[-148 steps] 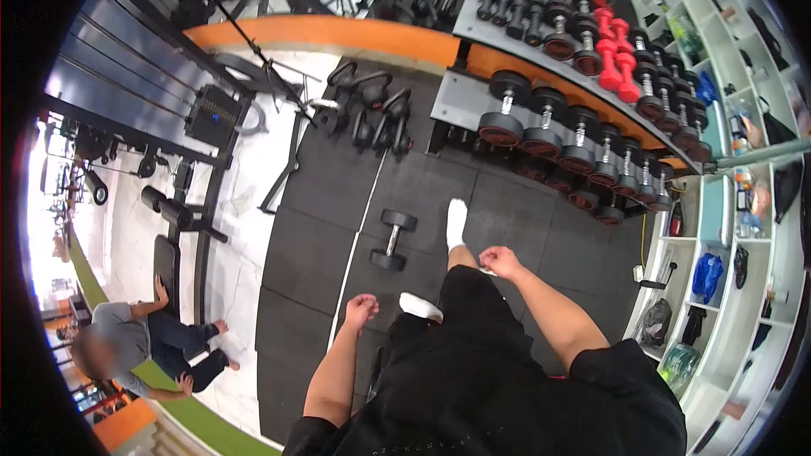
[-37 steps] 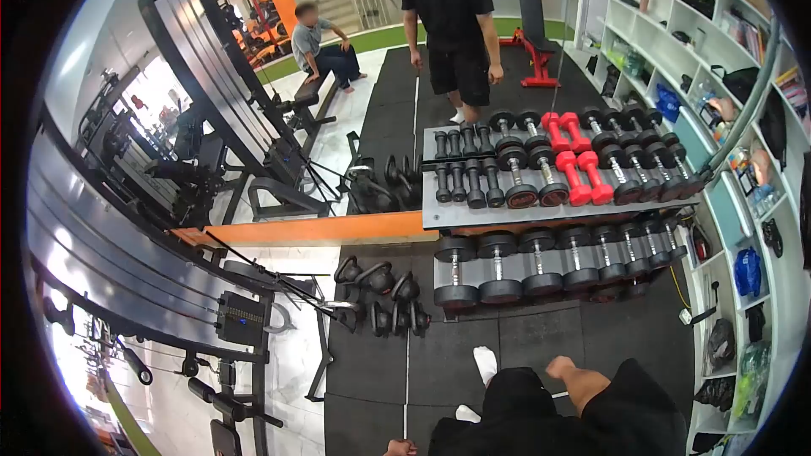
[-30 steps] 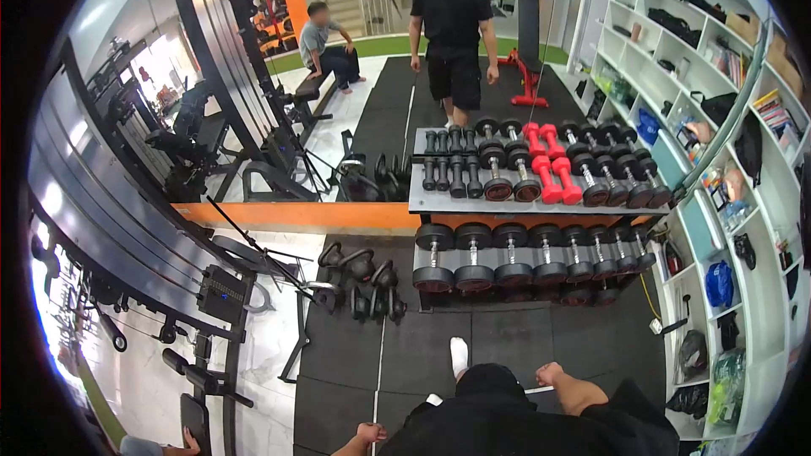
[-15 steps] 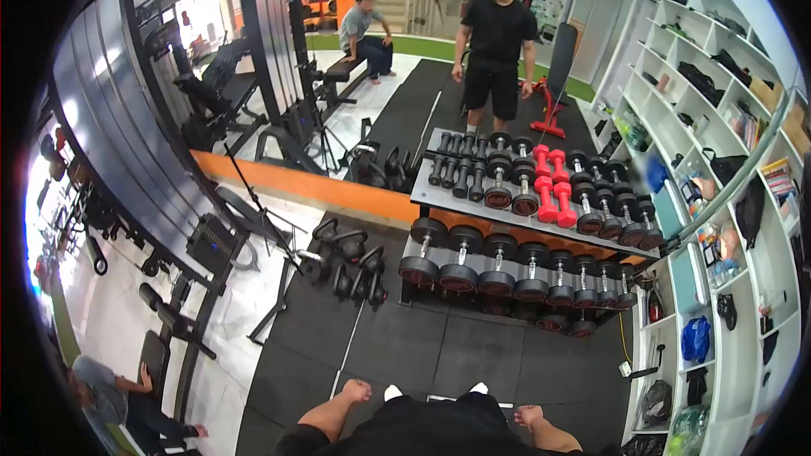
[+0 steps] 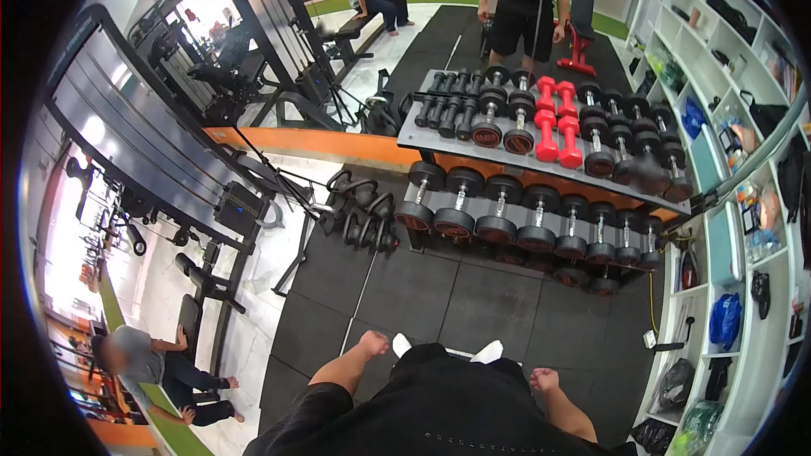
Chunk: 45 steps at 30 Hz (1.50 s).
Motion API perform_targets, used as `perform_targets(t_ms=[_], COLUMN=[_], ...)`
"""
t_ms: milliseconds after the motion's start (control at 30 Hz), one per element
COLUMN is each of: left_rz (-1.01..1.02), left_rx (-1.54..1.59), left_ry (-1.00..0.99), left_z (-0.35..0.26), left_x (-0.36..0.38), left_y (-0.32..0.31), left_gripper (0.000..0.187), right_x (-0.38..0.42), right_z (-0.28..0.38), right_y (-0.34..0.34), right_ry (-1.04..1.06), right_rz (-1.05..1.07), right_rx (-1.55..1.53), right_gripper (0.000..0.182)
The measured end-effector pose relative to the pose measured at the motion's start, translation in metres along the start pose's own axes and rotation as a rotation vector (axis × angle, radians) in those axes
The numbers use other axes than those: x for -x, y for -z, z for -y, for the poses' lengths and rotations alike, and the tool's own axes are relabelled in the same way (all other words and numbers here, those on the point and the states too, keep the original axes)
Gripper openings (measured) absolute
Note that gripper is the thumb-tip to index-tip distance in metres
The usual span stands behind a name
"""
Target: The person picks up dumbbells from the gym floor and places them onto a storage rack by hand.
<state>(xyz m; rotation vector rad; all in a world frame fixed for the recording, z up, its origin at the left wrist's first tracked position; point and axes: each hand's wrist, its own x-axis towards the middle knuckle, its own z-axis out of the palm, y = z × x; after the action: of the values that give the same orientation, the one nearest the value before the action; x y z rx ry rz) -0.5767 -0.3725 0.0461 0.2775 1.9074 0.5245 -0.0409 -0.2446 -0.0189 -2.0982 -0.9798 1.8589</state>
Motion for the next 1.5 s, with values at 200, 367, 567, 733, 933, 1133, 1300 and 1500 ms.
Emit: perform_targets(t_ms=[200,367,567,733,933,1133,1300,1500], left_rz=[0.111,0.103,0.004,0.020,0.080,0.054,0.058,0.021], left_rx=[-0.048,-0.183,-0.174,-0.180,-0.093,0.019,-0.017,-0.038], left_ry=[-0.293,-0.298,0.003,0.126,-0.124,-0.214,-0.167,-0.029], left_z=[-0.055,-0.067,-0.030,-0.025,-0.063,-0.078,-0.064,-0.038], left_x=[0.013,0.029,0.027,0.021,0.012,-0.006,-0.004,0.018], left_y=[-0.062,-0.067,-0.062,-0.068,-0.084,-0.095,-0.094,-0.084], left_gripper=[0.018,0.018,0.011,0.011,0.013,0.019,0.017,0.019], right_x=[-0.015,-0.032,-0.039,-0.032,-0.034,-0.028,-0.029,-0.032], right_z=[0.000,0.013,0.027,0.013,-0.026,-0.004,0.022,0.034], right_y=[0.048,0.069,0.073,0.073,0.080,0.073,0.075,0.074], right_ry=[-0.104,-0.087,-0.003,-0.041,-0.161,-0.159,-0.103,-0.099], right_rz=[0.066,0.059,0.051,0.052,0.130,0.075,0.045,0.041], right_rx=[0.097,0.087,-0.052,-0.066,-0.006,0.021,-0.016,-0.026], right_gripper=[0.016,0.017,0.016,0.015,0.015,0.017,0.015,0.013])
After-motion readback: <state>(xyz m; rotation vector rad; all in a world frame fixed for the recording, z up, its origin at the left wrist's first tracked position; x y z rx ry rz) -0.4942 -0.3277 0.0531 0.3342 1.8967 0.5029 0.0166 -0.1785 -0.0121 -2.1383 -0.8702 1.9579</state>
